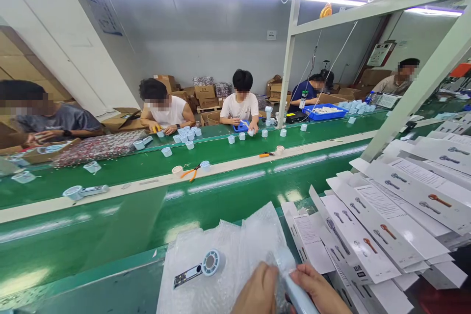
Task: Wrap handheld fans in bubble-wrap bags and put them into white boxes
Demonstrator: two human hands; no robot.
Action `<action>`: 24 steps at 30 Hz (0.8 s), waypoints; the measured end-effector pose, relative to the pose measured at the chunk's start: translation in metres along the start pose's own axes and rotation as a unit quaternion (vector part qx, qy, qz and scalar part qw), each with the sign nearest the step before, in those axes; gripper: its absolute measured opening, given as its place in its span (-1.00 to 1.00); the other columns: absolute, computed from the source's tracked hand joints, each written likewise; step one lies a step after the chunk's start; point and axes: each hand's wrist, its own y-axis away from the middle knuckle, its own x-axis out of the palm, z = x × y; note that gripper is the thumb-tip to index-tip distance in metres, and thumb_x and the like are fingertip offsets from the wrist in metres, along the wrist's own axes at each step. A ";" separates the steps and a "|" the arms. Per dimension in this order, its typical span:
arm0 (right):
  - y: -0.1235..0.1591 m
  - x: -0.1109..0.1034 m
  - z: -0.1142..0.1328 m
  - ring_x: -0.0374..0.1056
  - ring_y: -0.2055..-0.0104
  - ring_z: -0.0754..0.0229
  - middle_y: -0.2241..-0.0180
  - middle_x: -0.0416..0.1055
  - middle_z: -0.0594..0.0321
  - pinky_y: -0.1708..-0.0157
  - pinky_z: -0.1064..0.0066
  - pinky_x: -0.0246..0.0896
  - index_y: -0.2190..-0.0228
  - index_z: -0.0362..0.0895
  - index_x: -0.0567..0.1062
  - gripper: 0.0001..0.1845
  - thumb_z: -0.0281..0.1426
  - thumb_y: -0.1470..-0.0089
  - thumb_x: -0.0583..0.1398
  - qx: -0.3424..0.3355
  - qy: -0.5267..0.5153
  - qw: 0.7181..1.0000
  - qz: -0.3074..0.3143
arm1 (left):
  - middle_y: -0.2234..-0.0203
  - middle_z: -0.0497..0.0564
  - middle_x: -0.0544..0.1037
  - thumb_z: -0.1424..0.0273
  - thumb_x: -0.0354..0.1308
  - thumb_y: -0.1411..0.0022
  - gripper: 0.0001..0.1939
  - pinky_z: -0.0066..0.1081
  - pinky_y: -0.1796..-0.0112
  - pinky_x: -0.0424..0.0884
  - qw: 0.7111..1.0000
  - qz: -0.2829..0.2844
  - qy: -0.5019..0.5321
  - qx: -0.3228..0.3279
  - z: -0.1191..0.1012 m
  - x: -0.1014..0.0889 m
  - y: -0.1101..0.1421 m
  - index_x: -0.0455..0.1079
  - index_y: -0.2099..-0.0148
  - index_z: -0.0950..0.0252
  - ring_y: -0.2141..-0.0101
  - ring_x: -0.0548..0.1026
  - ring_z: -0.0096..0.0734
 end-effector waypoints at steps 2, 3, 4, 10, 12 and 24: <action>-0.001 0.000 -0.002 0.26 0.71 0.26 0.71 0.36 0.41 0.67 0.45 0.03 0.47 -0.02 0.19 -0.43 0.11 0.29 0.29 -0.014 0.027 0.999 -0.007 | 0.16 0.15 0.47 0.73 -0.12 -0.03 -0.51 -0.38 0.11 0.38 0.992 -0.042 0.063 -0.097 0.003 0.000 -0.002 0.28 0.00 0.34 0.14 0.47 -0.29; -0.003 -0.001 -0.004 0.27 0.70 0.26 0.70 0.35 0.42 0.66 0.46 0.03 0.47 -0.02 0.18 -0.44 0.10 0.28 0.28 -0.026 0.038 0.999 -0.004 | 0.19 0.14 0.49 0.72 -0.11 -0.02 -0.55 -0.38 0.11 0.38 0.989 -0.042 0.086 -0.116 0.003 0.000 -0.003 0.30 0.04 0.34 0.15 0.48 -0.29; -0.005 -0.001 -0.005 0.28 0.67 0.26 0.68 0.34 0.44 0.62 0.45 0.05 0.45 -0.02 0.19 -0.46 0.06 0.27 0.29 -0.041 0.046 0.998 -0.005 | 0.21 0.13 0.51 0.69 -0.10 -0.04 -0.59 -0.37 0.12 0.38 0.988 -0.032 0.099 -0.116 0.002 -0.001 -0.004 0.32 0.07 0.32 0.17 0.49 -0.28; -0.023 -0.008 -0.017 0.25 0.47 0.22 0.59 0.31 0.39 0.40 0.40 0.10 0.46 -0.08 0.30 -0.53 -0.02 0.32 0.28 -0.091 0.155 0.982 -0.055 | 0.18 0.15 0.57 0.59 -0.04 -0.10 -0.67 -0.33 0.11 0.40 0.994 0.077 0.077 -0.006 -0.009 0.005 -0.016 0.41 0.12 0.30 0.14 0.52 -0.21; -0.022 -0.012 -0.021 0.19 0.49 0.21 0.64 0.22 0.38 0.43 0.38 0.06 0.58 -0.09 0.30 -0.54 0.04 0.27 0.23 -0.089 0.186 0.977 -0.057 | 0.23 0.08 0.59 0.58 -0.06 -0.12 -0.67 -0.40 0.16 0.41 0.992 0.023 0.121 -0.015 -0.003 0.008 -0.017 0.42 0.13 0.26 0.20 0.53 -0.30; 0.039 0.028 0.062 0.14 0.51 0.28 0.57 0.15 0.43 0.46 0.44 0.07 0.41 -0.06 0.29 -0.55 0.08 -0.07 0.06 -0.211 0.262 0.940 0.051 | -0.04 0.14 0.40 0.32 0.21 -0.06 -0.44 -0.34 0.05 0.36 0.966 -0.152 0.209 -0.005 0.012 -0.050 0.005 0.23 -0.14 0.16 0.00 0.40 -0.21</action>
